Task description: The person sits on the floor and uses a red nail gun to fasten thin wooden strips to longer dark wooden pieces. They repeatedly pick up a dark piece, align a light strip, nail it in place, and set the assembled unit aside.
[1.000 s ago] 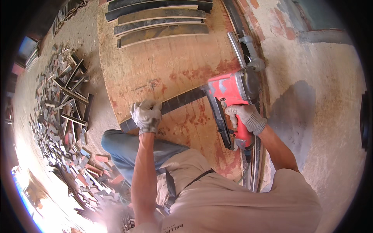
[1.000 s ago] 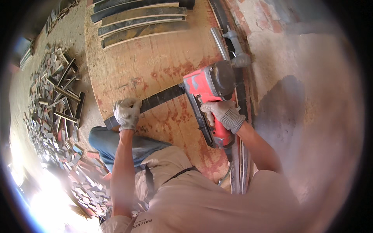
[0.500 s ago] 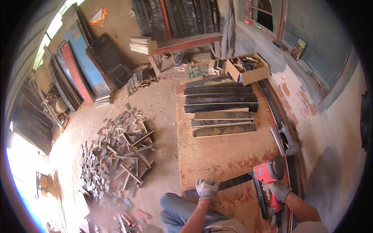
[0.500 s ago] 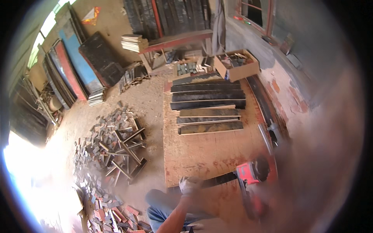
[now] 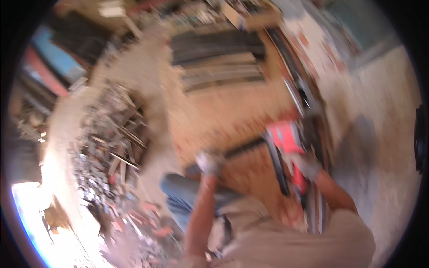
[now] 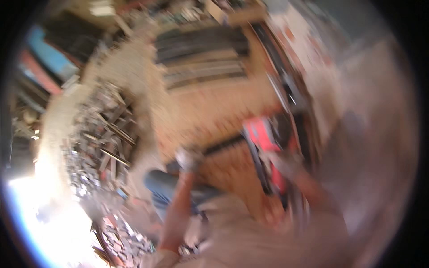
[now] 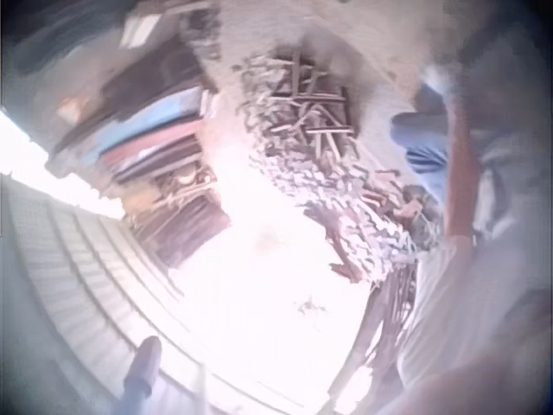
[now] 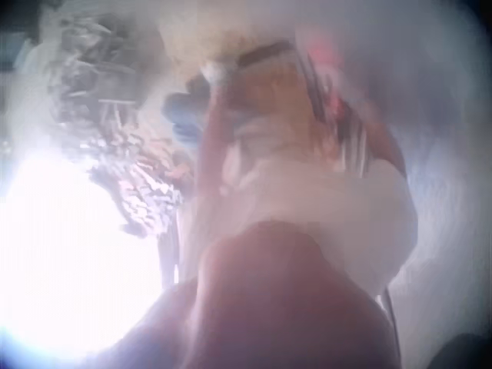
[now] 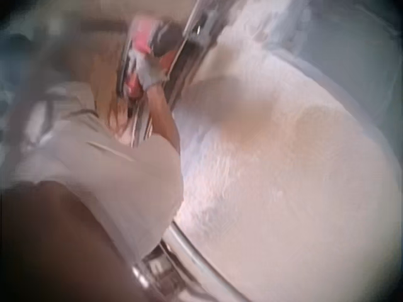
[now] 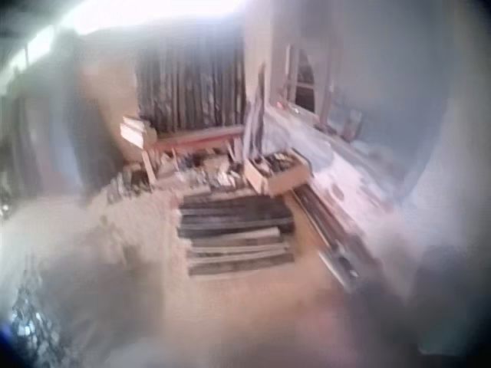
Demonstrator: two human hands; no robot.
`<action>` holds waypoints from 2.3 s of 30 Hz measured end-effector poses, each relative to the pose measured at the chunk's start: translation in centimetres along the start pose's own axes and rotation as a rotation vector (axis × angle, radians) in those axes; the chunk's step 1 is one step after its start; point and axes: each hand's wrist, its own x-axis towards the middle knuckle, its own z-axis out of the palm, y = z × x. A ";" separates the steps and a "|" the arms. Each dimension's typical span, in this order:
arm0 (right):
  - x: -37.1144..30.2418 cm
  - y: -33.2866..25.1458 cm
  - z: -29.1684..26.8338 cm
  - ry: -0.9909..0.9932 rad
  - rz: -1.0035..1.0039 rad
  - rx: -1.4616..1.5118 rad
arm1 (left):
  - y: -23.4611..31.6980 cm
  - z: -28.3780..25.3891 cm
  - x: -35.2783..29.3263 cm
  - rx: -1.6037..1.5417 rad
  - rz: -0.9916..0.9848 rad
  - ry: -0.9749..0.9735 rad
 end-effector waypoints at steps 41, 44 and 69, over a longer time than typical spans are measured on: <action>0.7 -0.1 8.0 -0.246 -0.041 -0.103 | 1.8 -5.5 1.1 -0.186 -0.201 -0.101; 0.3 0.3 8.0 -0.227 -0.052 -0.104 | 0.8 -6.7 -0.1 -0.029 -0.299 -0.012; -5.2 5.5 3.8 -0.132 0.106 0.242 | 3.6 -0.1 -5.9 -1.491 -1.458 -0.260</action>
